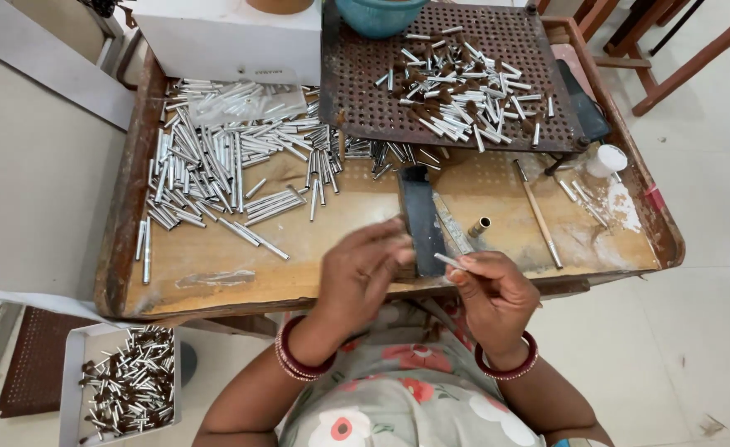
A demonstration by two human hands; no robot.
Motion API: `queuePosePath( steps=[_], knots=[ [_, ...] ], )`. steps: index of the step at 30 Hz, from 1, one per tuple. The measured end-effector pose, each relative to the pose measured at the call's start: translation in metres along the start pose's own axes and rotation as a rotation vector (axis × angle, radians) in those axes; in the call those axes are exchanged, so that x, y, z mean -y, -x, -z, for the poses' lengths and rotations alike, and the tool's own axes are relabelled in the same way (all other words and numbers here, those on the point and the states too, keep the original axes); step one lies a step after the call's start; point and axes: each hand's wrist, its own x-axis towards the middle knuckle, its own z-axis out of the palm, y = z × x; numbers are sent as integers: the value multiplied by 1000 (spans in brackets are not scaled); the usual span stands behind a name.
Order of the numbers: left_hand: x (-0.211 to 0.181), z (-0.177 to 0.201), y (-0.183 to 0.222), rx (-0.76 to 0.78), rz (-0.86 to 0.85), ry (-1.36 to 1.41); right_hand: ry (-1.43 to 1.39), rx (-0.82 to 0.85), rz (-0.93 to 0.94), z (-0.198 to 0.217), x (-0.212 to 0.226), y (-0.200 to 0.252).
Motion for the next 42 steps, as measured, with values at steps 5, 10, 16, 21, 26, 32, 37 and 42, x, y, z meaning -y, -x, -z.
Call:
queuePosePath(
  steps=[5, 10, 16, 21, 26, 32, 37, 42],
  knots=[
    [17, -39, 25, 50, 211, 585, 205, 193, 100, 10, 6, -11],
    [23, -32, 30, -143, 307, 657, 1093, -36, 72, 89, -41, -51],
    [37, -32, 25, -233, 328, 890, 1451, 13, 18, 105, -43, -58],
    [36, -28, 18, -260, 447, 886, 741, 34, 86, 48, 25, -17],
    [32, -24, 22, -276, 455, 881, 716, 145, 248, 27, 36, 3],
    [24, -22, 24, -264, 447, 888, 745, 149, 278, 23, 38, 6],
    [32, -31, 30, -230, 443, 862, 746, 152, 277, 23, 31, 4],
    [24, -32, 25, -261, 386, 848, 798, 111, 175, 54, 5, -10]
  ],
)
